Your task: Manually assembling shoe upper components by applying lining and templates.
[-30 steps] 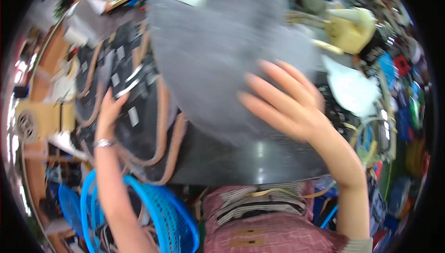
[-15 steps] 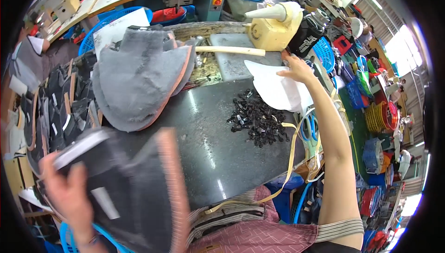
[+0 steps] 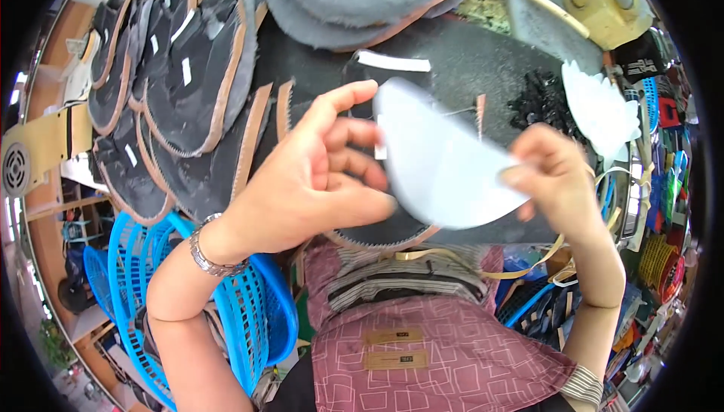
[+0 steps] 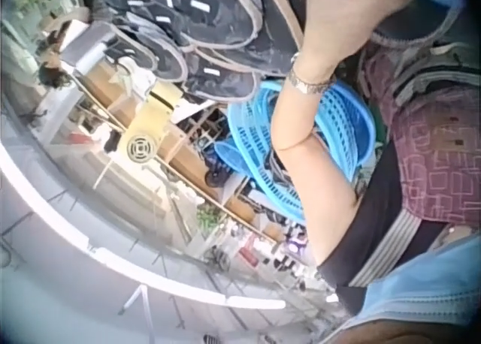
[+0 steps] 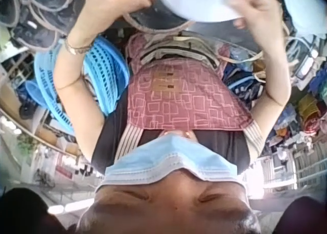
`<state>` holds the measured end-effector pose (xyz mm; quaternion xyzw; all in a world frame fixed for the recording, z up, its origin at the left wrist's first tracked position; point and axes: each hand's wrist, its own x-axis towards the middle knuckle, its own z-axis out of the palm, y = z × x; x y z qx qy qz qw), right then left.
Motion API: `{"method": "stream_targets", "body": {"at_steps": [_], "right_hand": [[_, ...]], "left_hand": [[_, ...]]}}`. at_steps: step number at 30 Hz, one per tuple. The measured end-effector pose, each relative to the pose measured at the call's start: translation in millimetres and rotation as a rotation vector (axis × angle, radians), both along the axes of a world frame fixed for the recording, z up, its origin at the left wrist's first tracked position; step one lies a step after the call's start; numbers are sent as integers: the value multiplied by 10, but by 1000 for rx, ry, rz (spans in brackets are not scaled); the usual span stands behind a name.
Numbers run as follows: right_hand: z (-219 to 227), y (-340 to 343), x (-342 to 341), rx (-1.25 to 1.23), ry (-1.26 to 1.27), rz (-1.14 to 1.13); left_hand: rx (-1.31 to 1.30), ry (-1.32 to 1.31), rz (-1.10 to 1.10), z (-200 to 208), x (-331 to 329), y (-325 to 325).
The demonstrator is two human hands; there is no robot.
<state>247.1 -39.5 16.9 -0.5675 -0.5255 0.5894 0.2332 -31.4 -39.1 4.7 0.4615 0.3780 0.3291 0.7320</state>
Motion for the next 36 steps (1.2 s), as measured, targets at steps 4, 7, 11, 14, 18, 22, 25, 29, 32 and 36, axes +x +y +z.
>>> {"method": "stream_targets", "body": {"at_steps": [4, 7, 11, 14, 18, 22, 25, 29, 32, 36], "right_hand": [[-251, -18, -355, -243, 49, 204], [-390, -3, -467, -252, -73, 312], [-510, -35, -588, -236, -147, 325], [-569, -27, -622, -239, -217, 350], [-624, -135, -623, 458, -653, 560], [-575, 99, -445, 891, -752, 365], [-638, 449, -410, 983, -777, 179], [-752, 702, -542, 383, -588, 99], [-696, 574, -494, 147, -60, 56], [-352, 215, -380, -159, 857, -79]], "left_hand": [[56, 497, -12, -68, -192, -136], [67, 628, -82, -210, -353, -237], [153, 685, -19, -394, -391, -393], [164, 727, -22, -447, -368, -408], [290, 966, -98, -476, -317, -358], [557, 1148, 56, -324, -466, -118], [684, 714, 278, -359, -360, 290], [514, 817, 160, -556, 16, 696], [405, 371, 201, -576, 118, 521], [240, 49, 159, -132, 47, 50]]}}
